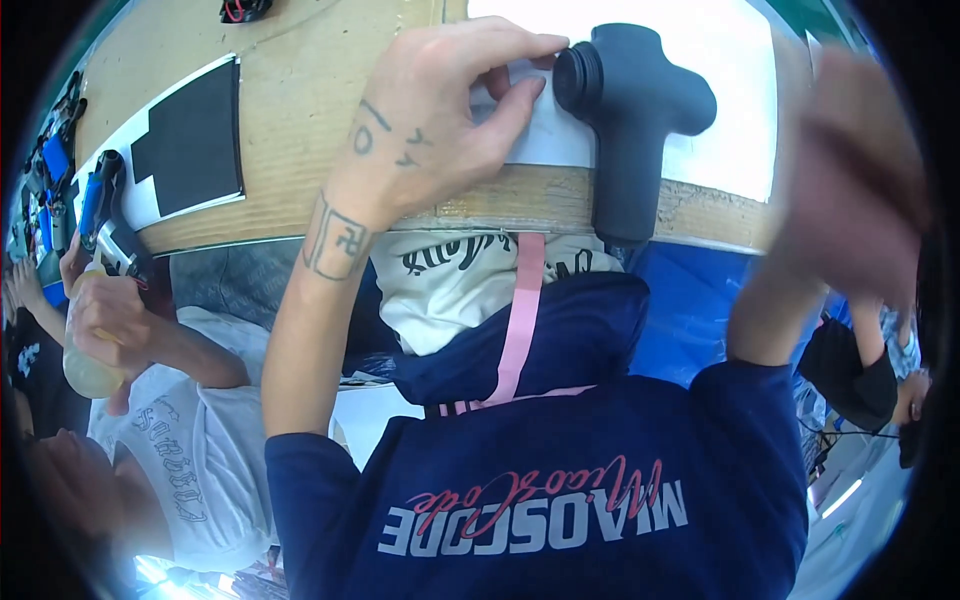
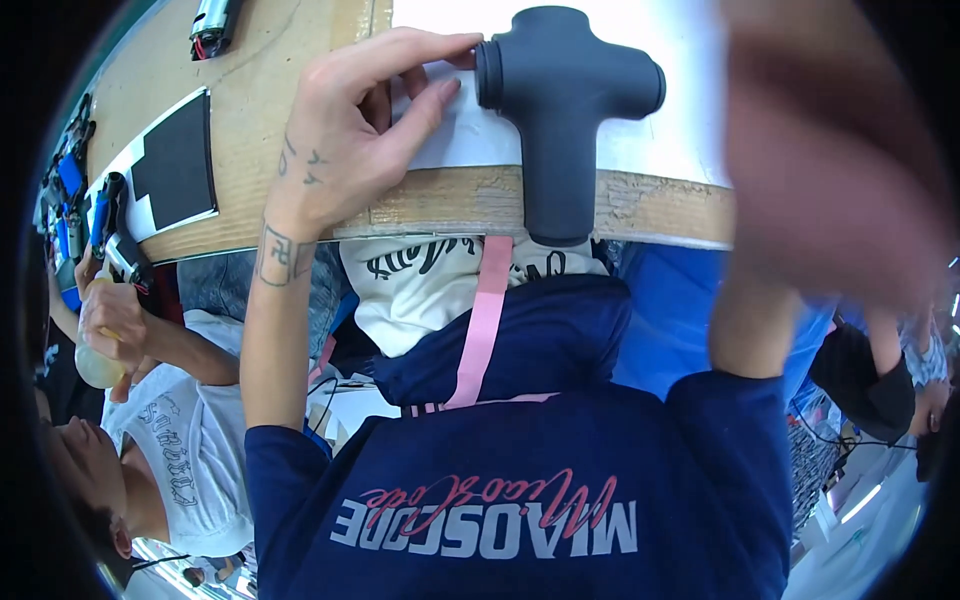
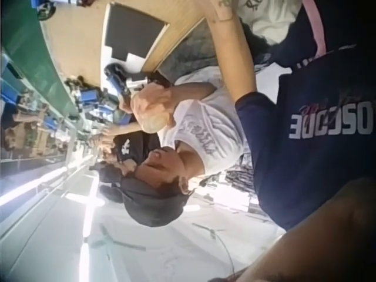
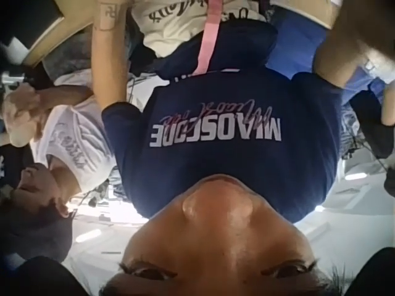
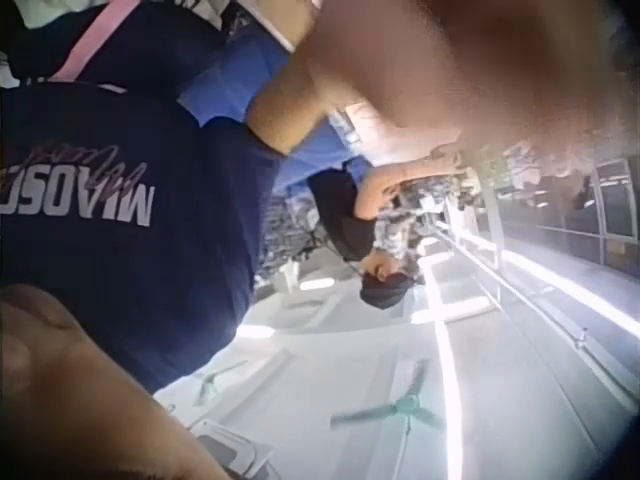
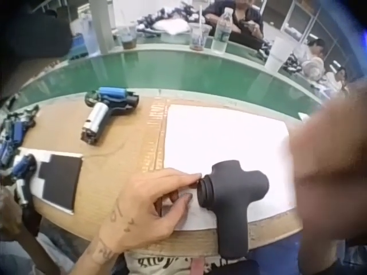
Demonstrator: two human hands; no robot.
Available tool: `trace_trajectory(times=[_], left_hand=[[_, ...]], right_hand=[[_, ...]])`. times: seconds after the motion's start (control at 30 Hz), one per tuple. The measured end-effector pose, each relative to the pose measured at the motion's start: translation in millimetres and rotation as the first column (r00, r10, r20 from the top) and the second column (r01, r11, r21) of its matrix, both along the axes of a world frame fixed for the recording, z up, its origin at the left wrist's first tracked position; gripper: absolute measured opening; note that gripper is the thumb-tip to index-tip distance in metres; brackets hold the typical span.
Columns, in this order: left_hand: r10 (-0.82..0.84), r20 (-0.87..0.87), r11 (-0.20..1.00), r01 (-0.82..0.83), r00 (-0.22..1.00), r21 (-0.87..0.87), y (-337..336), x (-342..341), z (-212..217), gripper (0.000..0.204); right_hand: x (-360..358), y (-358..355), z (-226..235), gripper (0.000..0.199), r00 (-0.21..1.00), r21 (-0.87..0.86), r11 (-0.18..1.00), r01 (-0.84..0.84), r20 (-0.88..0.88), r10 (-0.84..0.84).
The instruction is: Assembling the plastic casings and internal components of portable massage guns on a production line.
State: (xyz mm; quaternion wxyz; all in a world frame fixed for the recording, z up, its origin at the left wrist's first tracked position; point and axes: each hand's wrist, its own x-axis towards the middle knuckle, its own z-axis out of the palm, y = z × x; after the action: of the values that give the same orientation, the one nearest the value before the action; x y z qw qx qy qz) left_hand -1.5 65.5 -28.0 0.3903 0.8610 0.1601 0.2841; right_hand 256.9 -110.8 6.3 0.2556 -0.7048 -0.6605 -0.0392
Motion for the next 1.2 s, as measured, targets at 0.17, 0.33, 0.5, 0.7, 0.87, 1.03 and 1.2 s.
trace_trajectory(times=[0.17,0.33,0.5,0.7,0.87,1.03,1.2], left_hand=[[0.035,-0.006,0.996,-0.036,0.999,-0.085,-0.2,0.4,1.5,0.024],[0.088,0.012,0.976,-0.083,0.996,-0.2,-0.7,-2.4,0.0,0.019],[0.067,-0.009,0.972,-0.067,0.998,-0.223,1.8,-5.2,-3.6,0.021],[0.09,0.033,0.927,-0.071,0.995,-0.368,-2.9,-0.5,3.5,0.023],[0.066,-0.072,0.955,-0.084,0.995,-0.283,0.6,-1.8,4.8,0.022],[0.167,0.073,0.925,-0.131,0.983,-0.358,-2.2,-1.3,-12.8,0.019],[0.172,0.105,0.944,-0.133,0.98,-0.302,-2.8,1.7,-9.6,0.018]], right_hand=[[-92.0,77.4,40.5,0.042,0.617,-0.06,0.99,-0.131,-0.786,0.034],[-84.7,76.8,49.9,0.038,0.559,-0.119,0.979,-0.167,-0.829,-0.005],[-14.2,74.5,-2.1,0.032,-0.117,0.369,0.654,-0.66,-0.911,0.396],[-84.0,37.3,18.0,0.026,0.492,0.222,0.806,-0.549,-0.693,0.527],[-98.0,48.4,15.5,0.034,0.647,0.205,0.836,-0.51,-0.549,0.529],[-107.7,34.7,13.2,0.038,0.796,0.105,0.891,-0.441,-0.412,0.443],[-99.3,-7.0,-8.1,0.034,0.891,0.157,0.879,-0.451,0.013,0.455]])
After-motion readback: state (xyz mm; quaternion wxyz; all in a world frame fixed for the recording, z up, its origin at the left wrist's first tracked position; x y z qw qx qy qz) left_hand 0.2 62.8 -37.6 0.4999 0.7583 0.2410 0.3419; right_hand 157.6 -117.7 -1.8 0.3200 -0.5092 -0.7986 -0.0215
